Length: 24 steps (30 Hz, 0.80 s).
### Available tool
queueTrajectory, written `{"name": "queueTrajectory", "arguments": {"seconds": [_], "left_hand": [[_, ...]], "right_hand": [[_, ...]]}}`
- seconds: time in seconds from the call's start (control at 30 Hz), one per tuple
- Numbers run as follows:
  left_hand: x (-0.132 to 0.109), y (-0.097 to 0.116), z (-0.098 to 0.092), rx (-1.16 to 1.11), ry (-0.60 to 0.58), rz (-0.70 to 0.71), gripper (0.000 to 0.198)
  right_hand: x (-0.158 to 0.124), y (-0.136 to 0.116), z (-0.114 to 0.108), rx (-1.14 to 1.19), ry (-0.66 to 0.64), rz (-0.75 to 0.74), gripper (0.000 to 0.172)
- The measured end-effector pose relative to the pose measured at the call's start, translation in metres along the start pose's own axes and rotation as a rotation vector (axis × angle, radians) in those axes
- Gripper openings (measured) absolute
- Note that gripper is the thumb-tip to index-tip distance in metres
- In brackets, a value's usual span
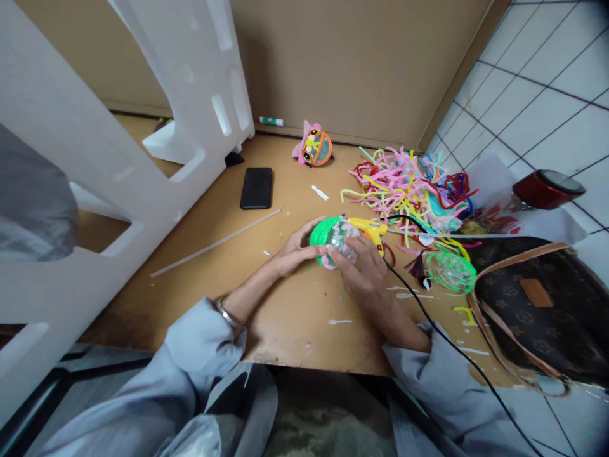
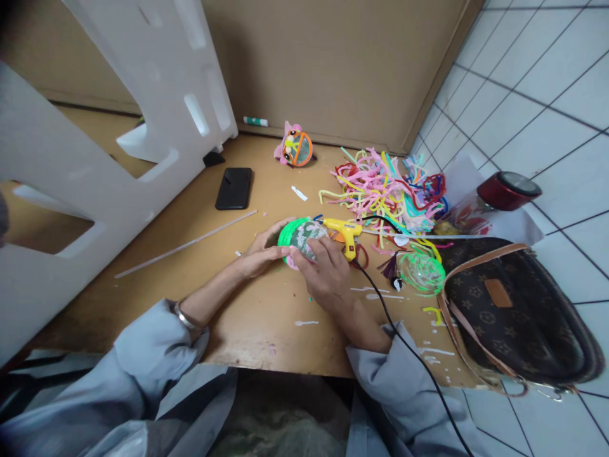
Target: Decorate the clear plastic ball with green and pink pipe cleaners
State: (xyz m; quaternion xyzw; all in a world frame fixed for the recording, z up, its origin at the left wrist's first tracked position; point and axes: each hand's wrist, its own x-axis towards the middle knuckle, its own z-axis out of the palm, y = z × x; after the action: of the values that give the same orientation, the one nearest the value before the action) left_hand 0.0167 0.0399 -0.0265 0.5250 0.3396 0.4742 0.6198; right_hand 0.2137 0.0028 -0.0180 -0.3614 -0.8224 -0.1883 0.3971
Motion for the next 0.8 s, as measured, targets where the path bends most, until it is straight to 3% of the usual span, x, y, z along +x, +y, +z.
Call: {"name": "queueTrajectory", "arguments": {"seconds": [0.3, 0.57, 0.8], "left_hand": [[0.0013, -0.0047, -0.0016, -0.222, -0.049, -0.107, 0.074], [0.0003, -0.0036, -0.0022, -0.037, -0.047, 0.005, 0.086], [0.0020, 0.0004, -0.0015, 0.067, 0.017, 0.001, 0.085]], "right_hand": [[0.0026, 0.0004, -0.0002, 0.000, 0.069, -0.042, 0.025], [0.0017, -0.0016, -0.0027, 0.036, 0.039, -0.007, 0.028], [0.0023, -0.0016, -0.0012, 0.065, 0.066, 0.008, 0.028]]}}
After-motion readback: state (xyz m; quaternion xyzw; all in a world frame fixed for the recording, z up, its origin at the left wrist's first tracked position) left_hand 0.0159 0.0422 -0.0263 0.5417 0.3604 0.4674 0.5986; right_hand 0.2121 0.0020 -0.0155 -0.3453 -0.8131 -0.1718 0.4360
